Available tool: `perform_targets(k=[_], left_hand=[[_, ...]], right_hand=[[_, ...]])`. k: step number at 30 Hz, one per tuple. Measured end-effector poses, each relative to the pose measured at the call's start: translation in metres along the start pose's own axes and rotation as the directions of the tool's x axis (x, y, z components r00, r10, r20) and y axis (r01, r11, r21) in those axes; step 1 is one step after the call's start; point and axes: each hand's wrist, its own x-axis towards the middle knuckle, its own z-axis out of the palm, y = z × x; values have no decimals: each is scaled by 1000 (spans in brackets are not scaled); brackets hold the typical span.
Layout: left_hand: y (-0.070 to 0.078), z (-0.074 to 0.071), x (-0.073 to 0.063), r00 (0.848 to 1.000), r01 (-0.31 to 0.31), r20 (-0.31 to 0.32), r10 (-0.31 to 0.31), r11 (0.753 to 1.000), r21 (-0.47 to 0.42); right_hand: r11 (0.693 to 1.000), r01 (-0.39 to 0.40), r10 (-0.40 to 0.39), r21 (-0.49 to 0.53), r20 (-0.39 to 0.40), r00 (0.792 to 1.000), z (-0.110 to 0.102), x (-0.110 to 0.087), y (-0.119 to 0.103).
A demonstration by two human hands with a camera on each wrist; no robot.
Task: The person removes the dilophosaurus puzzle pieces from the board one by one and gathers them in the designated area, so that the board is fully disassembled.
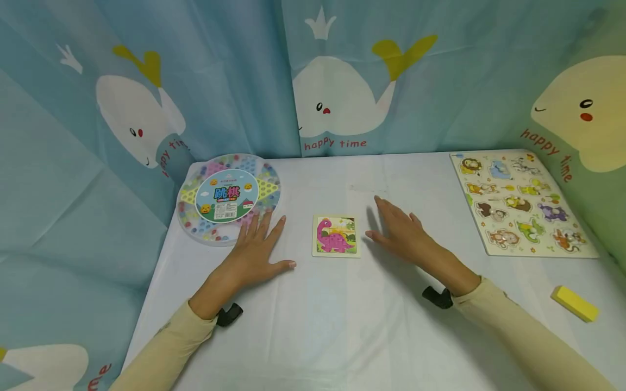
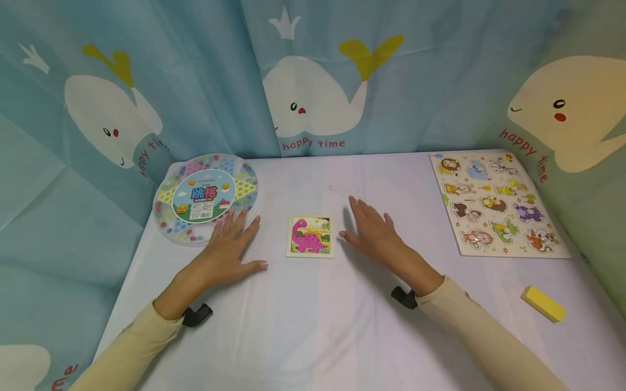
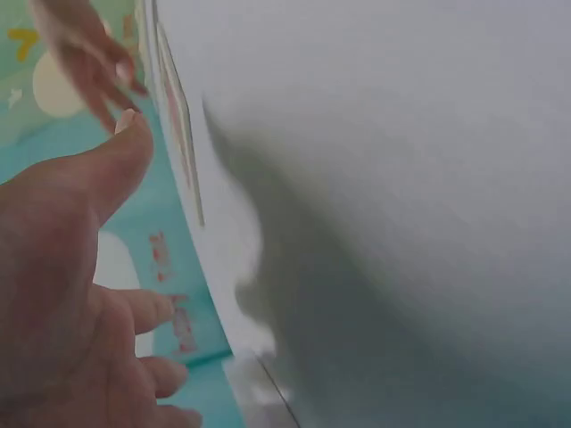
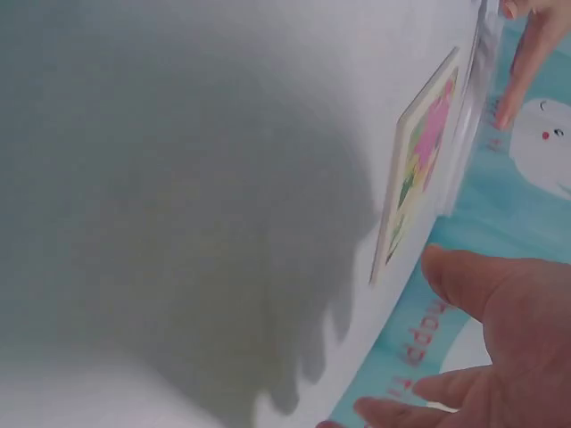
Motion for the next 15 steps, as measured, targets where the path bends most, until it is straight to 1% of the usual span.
perform_targets(k=[4, 8, 10, 15], left_hand=[[14, 3, 8, 996, -47, 74, 48, 999, -13], [32, 7, 15, 984, -102, 146, 106, 994, -34], [39, 10, 17, 977, -125, 171, 130, 991, -39], [50, 14, 18, 965, -150, 213, 150, 989, -20]], right_hand=[[996, 87, -87, -6, -34, 996, 7, 16, -14], [991, 134, -134, -14, -39, 990, 17, 33, -31], [987, 161, -162, -25, -44, 986, 22, 39, -39], [970, 237, -241, -57, -76, 968, 32, 49, -56]])
